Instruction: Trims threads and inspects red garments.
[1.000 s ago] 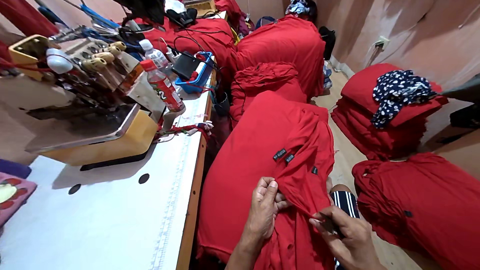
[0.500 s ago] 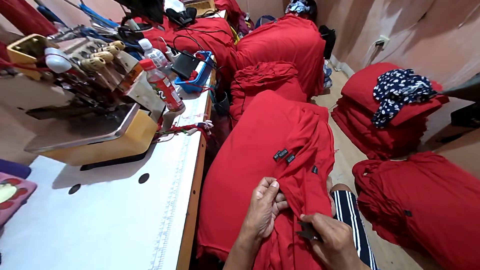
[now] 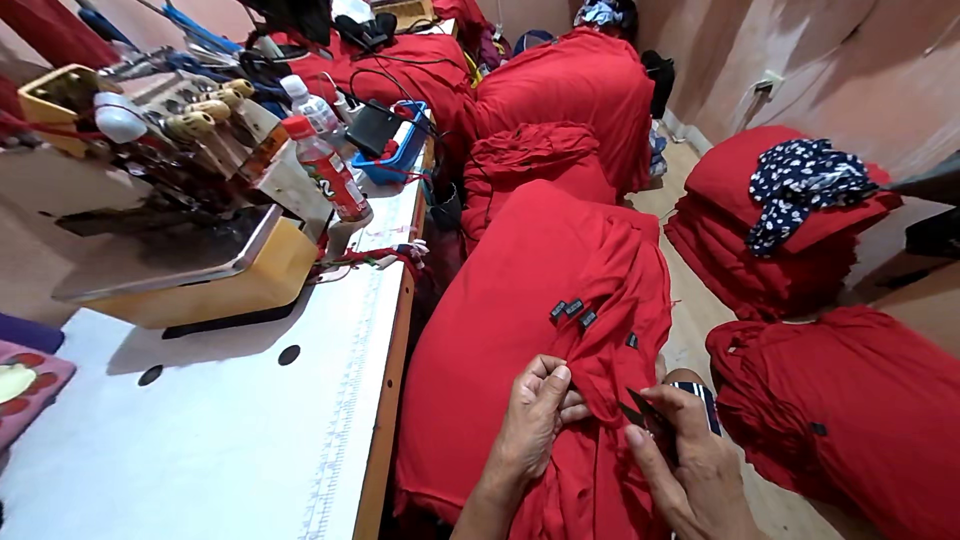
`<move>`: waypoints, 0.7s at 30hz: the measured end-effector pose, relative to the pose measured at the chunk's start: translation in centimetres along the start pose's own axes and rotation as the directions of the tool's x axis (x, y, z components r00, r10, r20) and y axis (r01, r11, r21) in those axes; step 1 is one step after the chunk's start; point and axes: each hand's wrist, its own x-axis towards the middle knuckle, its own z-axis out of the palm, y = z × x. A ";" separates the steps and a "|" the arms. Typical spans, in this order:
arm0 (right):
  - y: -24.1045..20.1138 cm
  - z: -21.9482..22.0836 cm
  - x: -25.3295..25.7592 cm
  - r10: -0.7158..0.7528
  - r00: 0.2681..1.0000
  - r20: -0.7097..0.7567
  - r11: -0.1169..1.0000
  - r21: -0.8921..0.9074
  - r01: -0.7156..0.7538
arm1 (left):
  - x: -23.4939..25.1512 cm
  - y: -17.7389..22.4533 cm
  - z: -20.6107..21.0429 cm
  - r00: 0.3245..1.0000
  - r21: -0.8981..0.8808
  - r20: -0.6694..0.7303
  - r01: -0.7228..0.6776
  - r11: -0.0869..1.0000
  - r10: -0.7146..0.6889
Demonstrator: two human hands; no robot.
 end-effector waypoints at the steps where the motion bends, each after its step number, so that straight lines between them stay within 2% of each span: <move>1: -0.4 0.2 0.2 -0.018 1.000 -0.020 0.999 -0.049 0.017 | 0.0 0.0 0.0 1.000 0.010 0.001 -0.004 1.000 0.004; 4: -0.6 1.2 0.3 -0.076 0.996 -0.055 0.982 -0.176 0.066 | -0.1 0.0 0.1 1.000 0.043 -0.004 -0.011 0.999 0.011; 7: -0.8 1.5 0.1 -0.093 0.993 -0.068 0.971 -0.226 0.076 | -0.1 -0.1 0.1 1.000 0.061 0.001 -0.024 0.998 0.024; 21: -0.8 1.8 0.1 -0.084 0.994 -0.073 0.963 -0.263 0.062 | -0.2 -0.4 0.1 0.999 0.079 0.018 -0.043 0.996 0.042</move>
